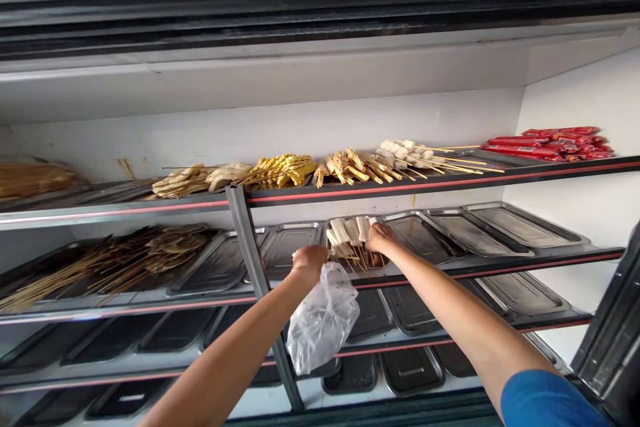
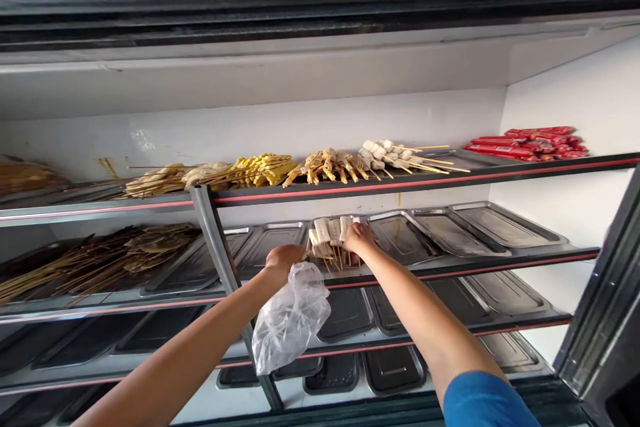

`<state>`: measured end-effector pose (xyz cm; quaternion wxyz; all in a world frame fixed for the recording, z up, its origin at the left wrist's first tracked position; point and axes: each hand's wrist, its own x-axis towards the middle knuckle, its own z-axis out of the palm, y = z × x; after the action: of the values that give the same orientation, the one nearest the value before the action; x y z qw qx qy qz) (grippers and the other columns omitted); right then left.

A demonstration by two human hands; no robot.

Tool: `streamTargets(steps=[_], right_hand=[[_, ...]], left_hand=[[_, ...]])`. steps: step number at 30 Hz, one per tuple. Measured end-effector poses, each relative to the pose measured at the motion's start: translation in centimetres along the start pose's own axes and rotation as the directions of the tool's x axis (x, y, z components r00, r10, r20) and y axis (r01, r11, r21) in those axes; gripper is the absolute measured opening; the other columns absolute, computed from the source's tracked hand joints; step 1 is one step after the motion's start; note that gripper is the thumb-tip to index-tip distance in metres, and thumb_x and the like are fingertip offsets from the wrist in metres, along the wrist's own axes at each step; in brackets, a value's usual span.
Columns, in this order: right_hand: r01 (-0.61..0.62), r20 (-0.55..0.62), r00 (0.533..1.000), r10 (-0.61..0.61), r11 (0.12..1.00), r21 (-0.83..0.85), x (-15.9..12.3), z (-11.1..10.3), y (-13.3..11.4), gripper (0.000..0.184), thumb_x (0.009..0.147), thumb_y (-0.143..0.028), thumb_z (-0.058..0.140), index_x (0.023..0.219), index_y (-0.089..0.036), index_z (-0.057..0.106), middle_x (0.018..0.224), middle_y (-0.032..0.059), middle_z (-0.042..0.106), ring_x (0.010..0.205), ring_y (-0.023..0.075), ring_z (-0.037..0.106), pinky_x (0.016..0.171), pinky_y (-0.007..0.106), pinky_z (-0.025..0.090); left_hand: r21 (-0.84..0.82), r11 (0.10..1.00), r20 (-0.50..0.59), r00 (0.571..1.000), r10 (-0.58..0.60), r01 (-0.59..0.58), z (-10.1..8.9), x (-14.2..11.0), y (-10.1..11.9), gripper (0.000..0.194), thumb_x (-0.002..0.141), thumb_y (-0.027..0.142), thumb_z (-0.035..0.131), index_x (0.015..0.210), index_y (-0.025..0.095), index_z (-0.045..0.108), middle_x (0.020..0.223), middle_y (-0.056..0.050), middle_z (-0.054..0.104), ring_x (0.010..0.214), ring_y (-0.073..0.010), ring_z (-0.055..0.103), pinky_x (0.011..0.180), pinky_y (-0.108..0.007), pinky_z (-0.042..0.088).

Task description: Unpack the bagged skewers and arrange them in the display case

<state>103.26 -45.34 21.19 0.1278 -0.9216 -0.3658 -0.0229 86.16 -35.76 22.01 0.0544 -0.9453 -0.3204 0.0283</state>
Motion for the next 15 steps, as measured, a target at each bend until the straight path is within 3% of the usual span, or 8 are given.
streamTargets(steps=[3, 6, 8, 11, 13, 15], right_hand=[[0.088, -0.025, 0.996, -0.088, 0.996, -0.012, 0.1, 0.8, 0.7, 0.048, 0.084, -0.02, 0.059, 0.131, -0.012, 0.055, 0.135, 0.0207, 0.06, 0.135, 0.0349, 0.047, 0.107, 0.045, 0.039], [0.139, 0.051, 0.989, -0.141, 0.99, 0.034, 0.8, 1.1, 1.4, 0.04, 0.091, -0.021, 0.048, 0.13, -0.018, 0.054, 0.138, 0.0146, 0.06, 0.133, 0.0356, 0.047, 0.103, 0.047, 0.04], [0.154, 0.068, 0.985, -0.157, 0.987, 0.052, 1.0, 0.7, 1.6, 0.038, 0.092, -0.022, 0.048, 0.13, -0.02, 0.055, 0.138, 0.012, 0.06, 0.129, 0.0333, 0.051, 0.101, 0.044, 0.041], [0.177, -0.019, 0.984, -0.176, 0.982, 0.064, 0.2, -0.5, 1.1, 0.032, 0.098, -0.029, 0.042, 0.122, -0.017, 0.06, 0.133, 0.0149, 0.063, 0.123, 0.0285, 0.057, 0.098, 0.037, 0.043], [0.167, -0.002, 0.986, -0.169, 0.971, 0.168, -1.3, -1.1, 0.1, 0.037, 0.1, -0.038, 0.038, 0.102, -0.014, 0.066, 0.114, 0.0161, 0.071, 0.102, 0.0242, 0.066, 0.083, 0.031, 0.049], [0.139, 0.173, 0.962, -0.21, 0.927, 0.349, -3.2, -1.3, -1.1, 0.039, 0.097, -0.044, 0.047, 0.08, -0.015, 0.066, 0.086, 0.0113, 0.074, 0.068, 0.0171, 0.066, 0.059, 0.025, 0.047]], left_hand=[[0.011, 1.0, -0.042, 0.999, 0.03, -0.029, 0.0, -0.1, 0.4, 0.041, 0.088, 0.005, 0.041, 0.119, 0.011, 0.068, 0.115, -0.024, 0.071, 0.11, -0.035, 0.067, 0.081, -0.045, 0.057], [0.025, 0.997, -0.1, 0.992, 0.078, -0.076, 0.0, 0.1, 0.9, 0.052, 0.091, 0.003, 0.032, 0.136, 0.015, 0.055, 0.121, -0.024, 0.067, 0.106, -0.0343, 0.069, 0.08, -0.046, 0.057], [0.035, 0.992, -0.118, 0.985, 0.126, -0.123, -0.2, 0.4, 1.1, 0.052, 0.092, 0.008, 0.036, 0.141, 0.017, 0.05, 0.13, -0.025, 0.062, 0.105, -0.0346, 0.069, 0.081, -0.047, 0.057], [0.051, 0.981, -0.106, 0.976, 0.192, -0.187, -0.6, 0.8, 1.1, 0.049, 0.089, 0.017, 0.051, 0.138, 0.018, 0.053, 0.136, -0.025, 0.057, 0.105, -0.0362, 0.069, 0.082, -0.046, 0.057], [0.063, 0.978, -0.113, 0.973, 0.204, -0.198, -0.9, 0.8, 1.0, 0.044, 0.09, 0.019, 0.051, 0.133, 0.018, 0.058, 0.134, -0.025, 0.058, 0.103, -0.0368, 0.069, 0.081, -0.046, 0.057], [0.071, 0.98, -0.138, 0.971, 0.195, -0.187, -1.0, 0.6, 1.0, 0.04, 0.091, 0.019, 0.046, 0.129, 0.018, 0.06, 0.132, -0.024, 0.058, 0.101, -0.0364, 0.07, 0.079, -0.046, 0.057]])
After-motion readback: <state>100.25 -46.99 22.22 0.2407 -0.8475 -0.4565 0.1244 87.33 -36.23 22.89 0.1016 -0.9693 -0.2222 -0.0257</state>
